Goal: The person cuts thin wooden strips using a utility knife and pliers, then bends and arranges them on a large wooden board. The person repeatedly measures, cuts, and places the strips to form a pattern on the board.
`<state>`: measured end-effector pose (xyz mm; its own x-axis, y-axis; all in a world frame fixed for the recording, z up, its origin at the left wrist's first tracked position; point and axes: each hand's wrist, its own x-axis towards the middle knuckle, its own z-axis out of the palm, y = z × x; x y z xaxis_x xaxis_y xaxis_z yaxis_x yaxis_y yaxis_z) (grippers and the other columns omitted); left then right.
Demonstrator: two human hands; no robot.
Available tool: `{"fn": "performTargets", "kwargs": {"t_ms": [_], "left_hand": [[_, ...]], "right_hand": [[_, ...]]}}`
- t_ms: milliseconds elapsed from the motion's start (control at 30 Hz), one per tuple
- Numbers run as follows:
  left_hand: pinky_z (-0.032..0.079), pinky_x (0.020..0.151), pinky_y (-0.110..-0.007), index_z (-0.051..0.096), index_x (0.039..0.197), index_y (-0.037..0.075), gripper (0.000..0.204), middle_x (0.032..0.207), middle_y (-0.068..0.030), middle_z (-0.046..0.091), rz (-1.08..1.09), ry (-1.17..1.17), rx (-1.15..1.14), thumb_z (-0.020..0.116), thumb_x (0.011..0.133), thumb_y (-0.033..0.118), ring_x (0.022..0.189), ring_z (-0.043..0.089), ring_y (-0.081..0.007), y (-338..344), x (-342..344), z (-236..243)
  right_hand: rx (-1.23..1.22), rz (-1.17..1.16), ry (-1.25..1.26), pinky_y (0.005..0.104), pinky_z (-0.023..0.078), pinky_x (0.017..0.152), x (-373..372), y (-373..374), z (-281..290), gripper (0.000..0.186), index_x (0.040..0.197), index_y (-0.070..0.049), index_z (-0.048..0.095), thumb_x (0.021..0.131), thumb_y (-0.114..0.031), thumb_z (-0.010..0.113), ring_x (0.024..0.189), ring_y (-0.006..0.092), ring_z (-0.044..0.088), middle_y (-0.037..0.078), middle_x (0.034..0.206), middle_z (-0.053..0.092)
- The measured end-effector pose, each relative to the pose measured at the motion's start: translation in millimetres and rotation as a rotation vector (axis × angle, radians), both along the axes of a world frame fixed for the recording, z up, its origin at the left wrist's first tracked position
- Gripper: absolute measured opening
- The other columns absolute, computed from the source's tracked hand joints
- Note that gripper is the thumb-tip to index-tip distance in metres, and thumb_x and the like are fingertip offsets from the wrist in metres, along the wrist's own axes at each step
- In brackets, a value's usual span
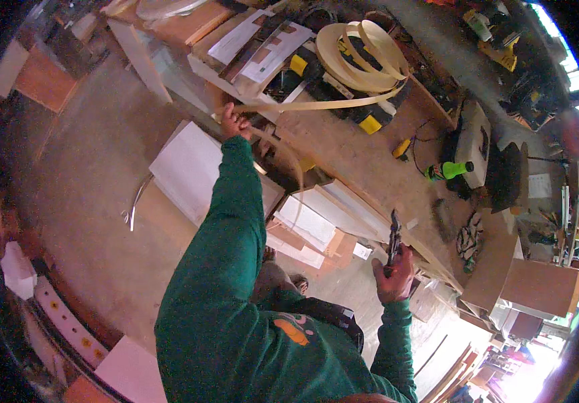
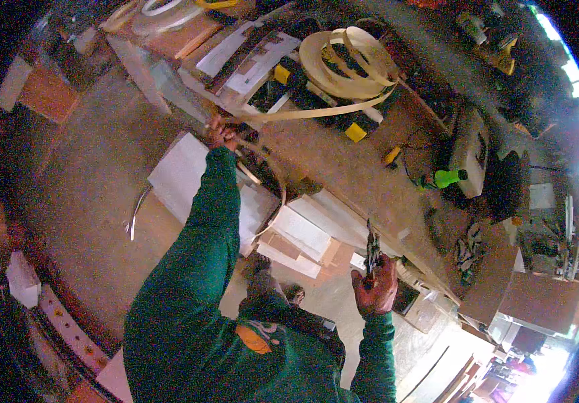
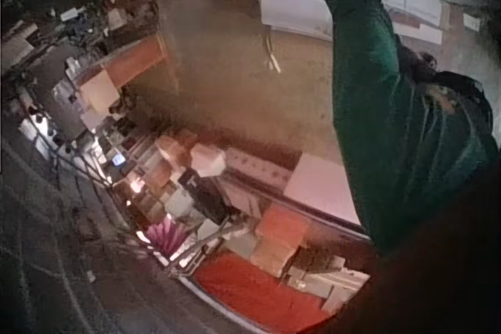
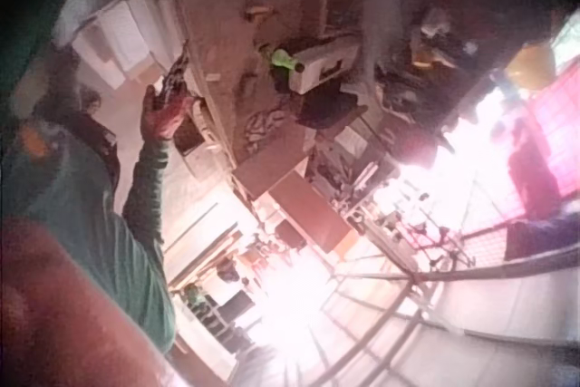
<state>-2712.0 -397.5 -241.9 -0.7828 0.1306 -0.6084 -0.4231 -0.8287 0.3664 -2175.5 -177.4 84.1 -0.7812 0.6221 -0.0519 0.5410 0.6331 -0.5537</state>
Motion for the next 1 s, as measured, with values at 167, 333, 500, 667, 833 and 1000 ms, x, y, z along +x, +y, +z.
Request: {"fn": "performTargets", "kwargs": {"t_ms": [167,333,500,667,833,1000], "left_hand": [[0.031,0.041,-0.025,0.051,0.094,0.014,0.051,0.08,0.0011,0.047,-0.462,-0.041,-0.161,0.073,0.094,0.059,0.053,0.035,-0.0119,0,-25,-29],[0.03,0.043,-0.027,0.053,0.093,0.014,0.041,0.08,0.0023,0.05,-0.435,-0.102,-0.097,0.077,0.095,0.046,0.056,0.035,-0.0111,19,-7,-54],[0.03,0.046,-0.024,0.051,0.093,0.022,0.034,0.079,0.0054,0.037,-0.182,-0.139,-0.142,0.079,0.097,0.042,0.06,0.034,-0.0104,22,54,20],[0.034,0.046,-0.024,0.063,0.117,0.021,0.04,0.092,0.0057,0.055,0.058,-0.033,-0.206,0.087,0.09,0.039,0.07,0.051,-0.0069,24,119,127],[0.034,0.05,-0.022,0.067,0.124,0.016,0.037,0.1,0.006,0.068,-0.102,0.446,-0.307,0.078,0.098,0.039,0.068,0.053,-0.0026,32,218,210],[0.036,0.047,-0.022,0.066,0.133,0.014,0.041,0.084,0.0082,0.061,-0.154,0.409,-0.072,0.065,0.106,0.045,0.058,0.048,-0.0028,15,226,216]], "right_hand": [[0.05,0.12,0.069,0.05,0.055,0.095,10,11,-22,0.06,0.127,0.002,0.062,0.081,-0.027,0.087,0.114,0.0459,0.063,0.025,0.126,0.064],[0.19,0.307,0.159,0.05,0.054,0.081,-47,4,2,0.046,0.116,0.0,0.063,0.083,-0.022,0.085,0.097,0.0429,0.066,0.021,0.109,0.066],[0.1,0.417,0.197,0.0466,0.057,0.079,-115,-6,15,0.046,0.12,-0.002,0.062,0.08,-0.016,0.082,0.094,0.0393,0.07,0.02,0.102,0.068],[0.157,0.693,0.374,0.0505,0.059,0.091,-223,-29,24,0.055,0.127,-0.002,0.061,0.076,-0.01,0.078,0.105,0.0466,0.069,0.031,0.136,0.061],[-0.363,0.813,0.142,0.0481,0.06,0.085,-292,-46,22,0.06,0.13,-0.002,0.06,0.079,-0.026,0.083,0.1,0.0402,0.072,0.028,0.137,0.062],[-0.191,0.864,-0.151,0.0384,0.054,0.092,-290,-35,36,0.08,0.147,0.0,0.049,0.078,-0.016,0.086,0.103,0.0202,0.065,0.015,0.121,0.068]]}}
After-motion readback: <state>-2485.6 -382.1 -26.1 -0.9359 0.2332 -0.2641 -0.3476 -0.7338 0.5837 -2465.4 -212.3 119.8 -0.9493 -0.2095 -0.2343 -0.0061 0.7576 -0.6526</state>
